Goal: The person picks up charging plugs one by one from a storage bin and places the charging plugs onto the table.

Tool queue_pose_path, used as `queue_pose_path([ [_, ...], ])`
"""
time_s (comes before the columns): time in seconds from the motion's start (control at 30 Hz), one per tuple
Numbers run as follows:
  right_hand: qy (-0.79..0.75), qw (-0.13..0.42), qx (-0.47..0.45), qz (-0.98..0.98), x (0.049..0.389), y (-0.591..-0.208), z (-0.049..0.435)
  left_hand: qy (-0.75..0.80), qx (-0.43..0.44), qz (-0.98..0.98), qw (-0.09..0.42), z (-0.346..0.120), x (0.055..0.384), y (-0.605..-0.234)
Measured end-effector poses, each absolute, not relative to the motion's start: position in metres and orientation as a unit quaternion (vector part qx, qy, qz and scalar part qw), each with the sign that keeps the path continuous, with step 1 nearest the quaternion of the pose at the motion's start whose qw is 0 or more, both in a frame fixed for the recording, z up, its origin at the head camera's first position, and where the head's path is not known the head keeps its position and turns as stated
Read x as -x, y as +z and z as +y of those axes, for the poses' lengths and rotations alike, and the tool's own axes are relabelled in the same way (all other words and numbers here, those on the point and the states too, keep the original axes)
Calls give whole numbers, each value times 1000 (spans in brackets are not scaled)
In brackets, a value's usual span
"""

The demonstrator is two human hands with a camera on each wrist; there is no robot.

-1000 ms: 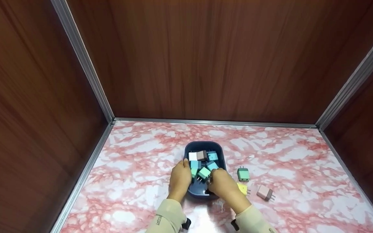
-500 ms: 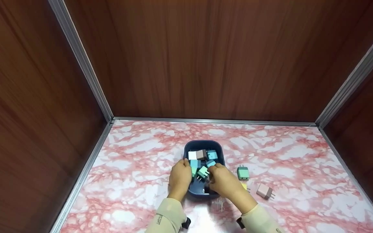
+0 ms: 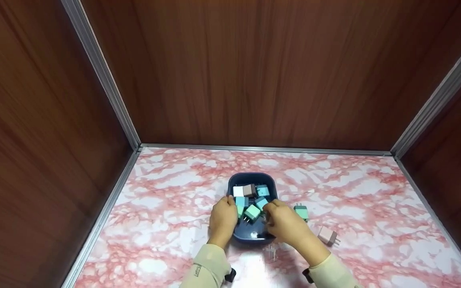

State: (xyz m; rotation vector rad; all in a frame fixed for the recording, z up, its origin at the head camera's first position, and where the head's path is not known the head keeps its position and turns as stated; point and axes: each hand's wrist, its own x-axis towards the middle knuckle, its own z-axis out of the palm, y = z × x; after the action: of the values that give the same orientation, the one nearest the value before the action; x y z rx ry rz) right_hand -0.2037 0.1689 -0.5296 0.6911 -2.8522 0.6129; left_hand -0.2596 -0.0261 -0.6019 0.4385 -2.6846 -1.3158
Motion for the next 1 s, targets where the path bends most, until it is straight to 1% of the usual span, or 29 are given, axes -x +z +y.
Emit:
queue_pose_path([
  [0.3,195,85,-201,-956,203,-522,184,-427,-145,-890,67,-25,261,-602],
  [0.77,184,124,-204,-953,197,-517,218,-422,-145,-892,68,-25,259,-601],
  [0.9,186,123,-198,-954,195,-519,229,-426,-143,-891,66,-26,260,-601],
  [1.0,190,107,-188,-958,193,-522,236,-428,-141,-890,67,-26,259,-601],
])
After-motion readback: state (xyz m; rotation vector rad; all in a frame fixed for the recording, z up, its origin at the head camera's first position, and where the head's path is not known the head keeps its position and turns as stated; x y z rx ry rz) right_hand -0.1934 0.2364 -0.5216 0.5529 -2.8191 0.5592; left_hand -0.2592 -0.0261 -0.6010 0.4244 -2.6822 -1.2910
